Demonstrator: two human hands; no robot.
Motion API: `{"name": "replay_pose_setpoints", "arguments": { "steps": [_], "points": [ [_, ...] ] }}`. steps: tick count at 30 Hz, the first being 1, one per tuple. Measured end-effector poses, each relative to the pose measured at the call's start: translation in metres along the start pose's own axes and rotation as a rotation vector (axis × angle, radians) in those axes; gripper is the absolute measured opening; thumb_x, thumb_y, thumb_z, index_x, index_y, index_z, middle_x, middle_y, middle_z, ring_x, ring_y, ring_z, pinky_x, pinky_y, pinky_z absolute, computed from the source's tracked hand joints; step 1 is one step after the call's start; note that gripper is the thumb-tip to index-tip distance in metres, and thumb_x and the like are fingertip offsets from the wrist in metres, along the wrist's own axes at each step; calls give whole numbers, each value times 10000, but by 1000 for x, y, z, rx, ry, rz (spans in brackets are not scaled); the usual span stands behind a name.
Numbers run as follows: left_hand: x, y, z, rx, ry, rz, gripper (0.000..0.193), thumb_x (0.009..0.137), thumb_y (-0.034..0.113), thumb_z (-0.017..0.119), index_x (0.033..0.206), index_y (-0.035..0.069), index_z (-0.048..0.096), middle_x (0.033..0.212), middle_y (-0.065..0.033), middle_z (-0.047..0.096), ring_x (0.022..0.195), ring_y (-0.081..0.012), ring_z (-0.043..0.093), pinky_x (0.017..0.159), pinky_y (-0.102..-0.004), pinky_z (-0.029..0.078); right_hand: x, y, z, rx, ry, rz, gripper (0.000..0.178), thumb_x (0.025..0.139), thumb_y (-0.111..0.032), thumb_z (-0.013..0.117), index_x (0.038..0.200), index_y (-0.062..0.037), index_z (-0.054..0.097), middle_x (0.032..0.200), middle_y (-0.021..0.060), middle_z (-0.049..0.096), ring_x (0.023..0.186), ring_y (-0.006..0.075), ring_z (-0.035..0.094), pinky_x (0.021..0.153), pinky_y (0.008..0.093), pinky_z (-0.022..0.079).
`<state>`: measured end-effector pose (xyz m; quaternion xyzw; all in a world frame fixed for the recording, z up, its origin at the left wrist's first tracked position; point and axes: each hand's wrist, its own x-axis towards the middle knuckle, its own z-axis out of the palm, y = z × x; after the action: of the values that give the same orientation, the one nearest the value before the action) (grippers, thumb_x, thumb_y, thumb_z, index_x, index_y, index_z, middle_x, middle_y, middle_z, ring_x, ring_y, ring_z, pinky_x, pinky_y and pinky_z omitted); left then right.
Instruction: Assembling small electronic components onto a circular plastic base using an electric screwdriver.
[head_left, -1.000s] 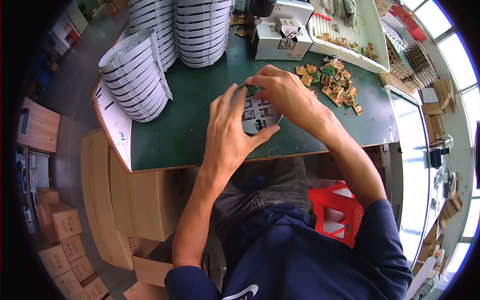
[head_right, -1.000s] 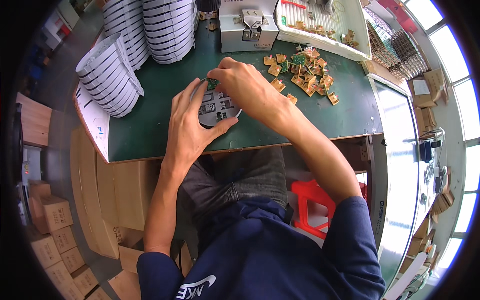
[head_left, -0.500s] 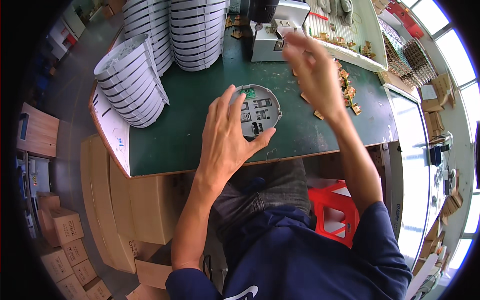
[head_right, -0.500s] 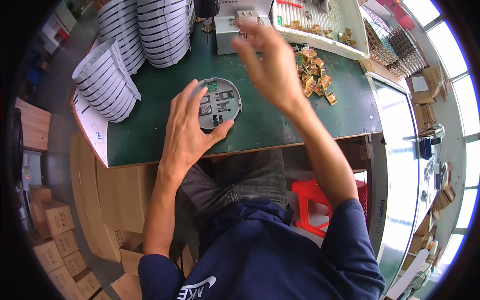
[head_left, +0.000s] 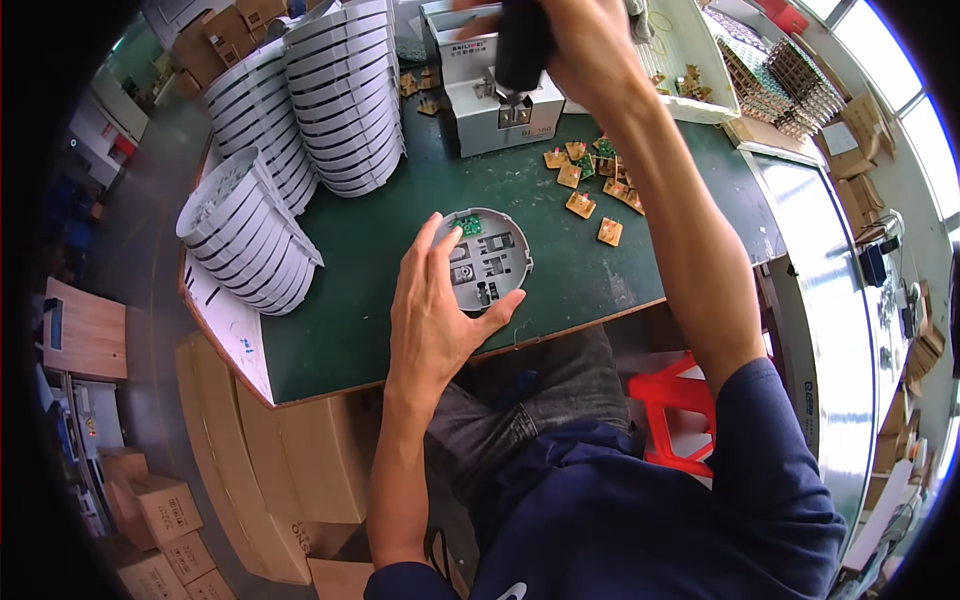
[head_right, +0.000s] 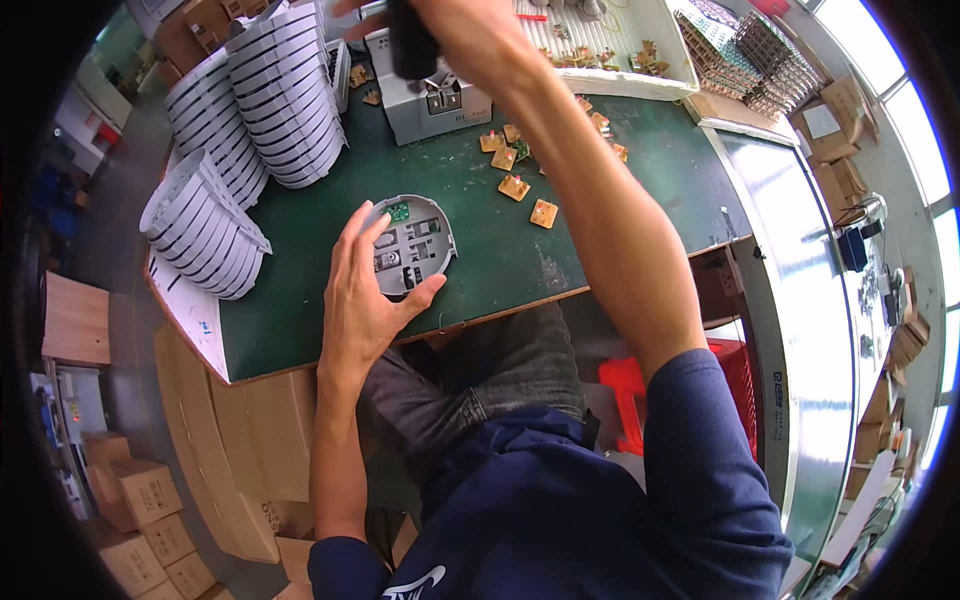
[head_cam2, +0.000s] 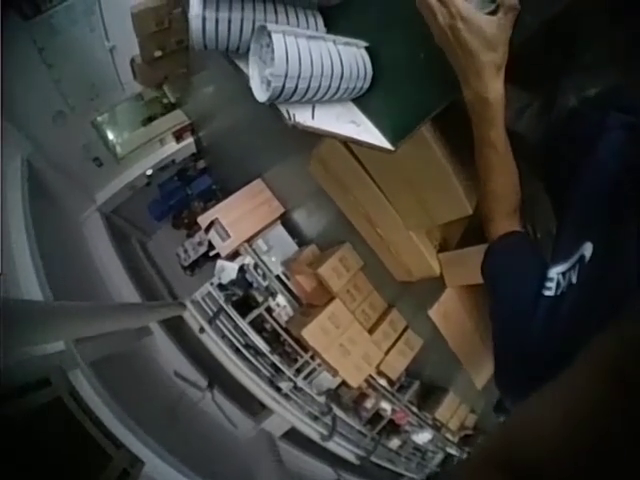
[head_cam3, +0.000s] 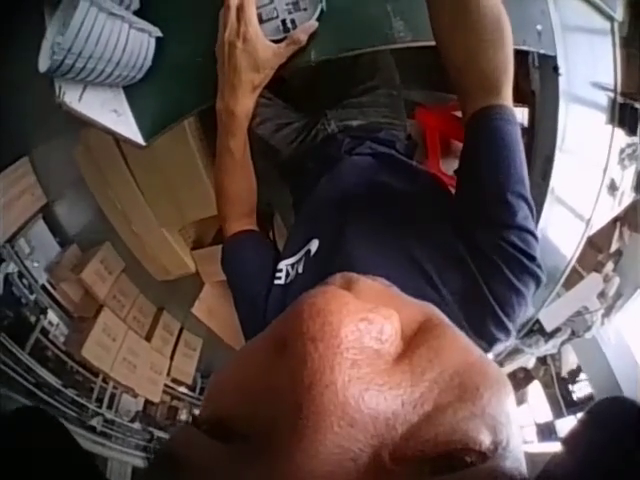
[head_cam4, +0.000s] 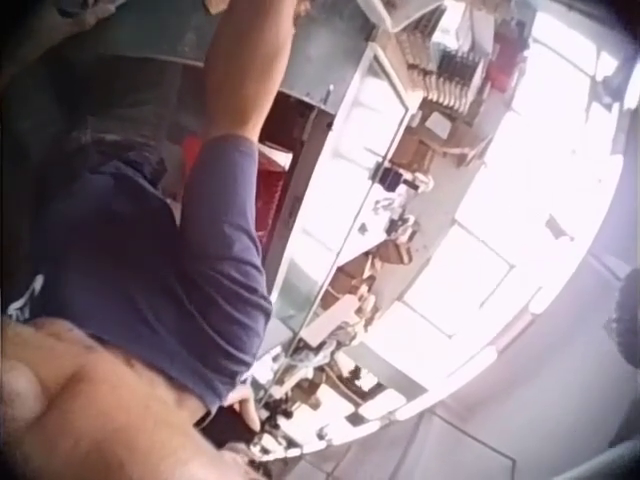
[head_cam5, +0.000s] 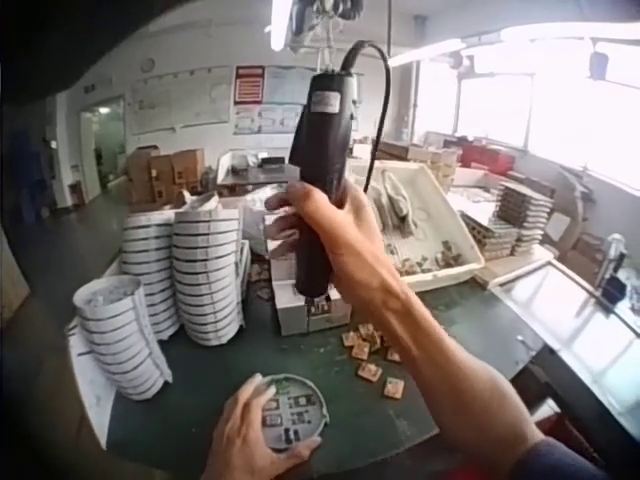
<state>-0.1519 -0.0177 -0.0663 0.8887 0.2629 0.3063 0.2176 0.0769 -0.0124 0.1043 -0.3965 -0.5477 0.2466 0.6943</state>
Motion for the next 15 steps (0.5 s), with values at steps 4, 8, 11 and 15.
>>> {"name": "replay_pose_setpoints", "arguments": {
  "steps": [4,8,11,15],
  "points": [
    [1,1,-1,-28,-11,-13,842,782,480,846,1381,-4,507,1526,-185,457,1357,-364,496,1094,-463,472,23,9,-20,-14,89,-62,267,954,-287,679,952,-34,595,720,33,607,581,111,577,556,271,506],
    [2,5,-1,-50,-18,-39,844,777,478,849,1386,5,505,1530,-183,457,1357,-361,497,1093,-461,474,37,24,-24,-175,115,-158,202,944,-219,672,909,-58,556,681,-1,560,552,89,520,515,263,442],
    [0,5,-1,-67,-31,-60,839,772,463,855,1388,14,504,1532,-181,456,1354,-361,502,1092,-460,475,36,35,-18,-203,152,-115,217,936,-228,673,880,-54,556,658,-11,541,546,77,500,510,259,428],
    [2,5,-1,-61,-19,-55,833,765,439,866,1384,14,506,1531,-179,458,1345,-364,509,1088,-459,478,24,35,-23,-212,161,-44,233,928,-243,682,864,-51,566,661,-9,551,555,76,511,511,256,432]
  ]
}}
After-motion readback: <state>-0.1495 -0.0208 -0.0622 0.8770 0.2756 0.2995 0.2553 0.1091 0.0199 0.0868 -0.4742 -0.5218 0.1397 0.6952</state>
